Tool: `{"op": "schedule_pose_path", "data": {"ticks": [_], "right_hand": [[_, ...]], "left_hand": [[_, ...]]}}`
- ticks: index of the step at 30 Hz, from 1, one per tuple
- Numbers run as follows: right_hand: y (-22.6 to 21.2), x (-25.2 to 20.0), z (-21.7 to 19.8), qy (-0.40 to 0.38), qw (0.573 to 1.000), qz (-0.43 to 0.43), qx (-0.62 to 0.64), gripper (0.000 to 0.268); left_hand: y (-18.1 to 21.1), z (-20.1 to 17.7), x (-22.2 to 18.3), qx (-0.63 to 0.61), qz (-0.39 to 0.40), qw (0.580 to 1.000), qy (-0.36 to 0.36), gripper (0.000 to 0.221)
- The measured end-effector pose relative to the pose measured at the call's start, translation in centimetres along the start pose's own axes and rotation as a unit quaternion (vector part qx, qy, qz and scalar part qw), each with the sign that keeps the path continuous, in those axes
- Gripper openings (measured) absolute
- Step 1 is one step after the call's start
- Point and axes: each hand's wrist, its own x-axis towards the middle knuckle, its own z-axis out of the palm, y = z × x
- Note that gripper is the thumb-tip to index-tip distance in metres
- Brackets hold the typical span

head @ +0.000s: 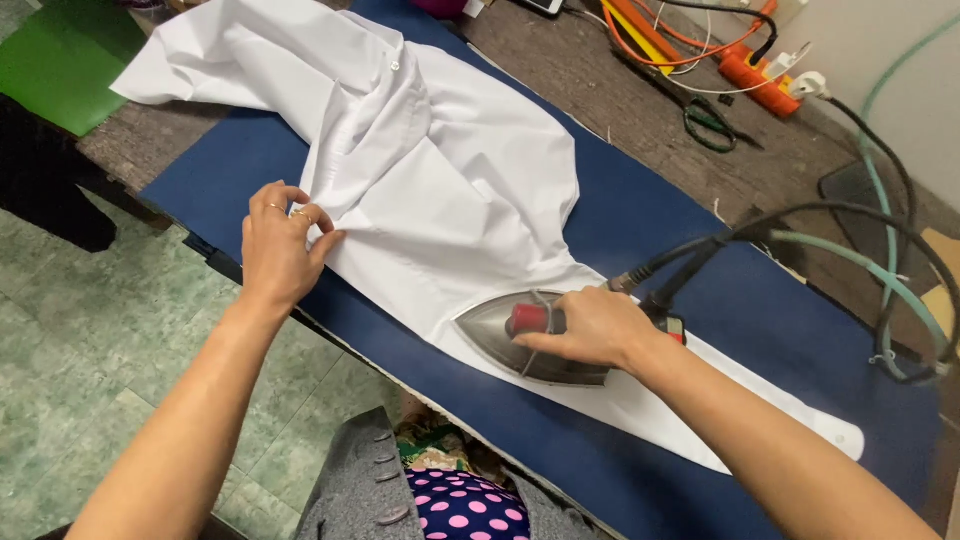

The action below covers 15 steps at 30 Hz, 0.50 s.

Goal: Ironing a white long-sleeved shirt on an ironing board, including the body, sleeves, and collar.

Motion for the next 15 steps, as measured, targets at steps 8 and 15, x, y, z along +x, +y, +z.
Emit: {"op": "schedule_pose_path", "data": {"ticks": [8, 15], "right_hand": [[6.8, -4.2, 1.9, -0.024, 0.989, 0.145, 0.03, 0.073], [15.4, -9.9, 3.8, -0.028, 0.982, 0.184, 0.04, 0.07]], "left_hand": [[-2.3, 2.1, 0.0, 0.05, 0.036, 0.998, 0.015, 0.015], [-4.1, 3.7, -0.8, 0.065, 0.01, 0.998, -0.009, 0.019]]}}
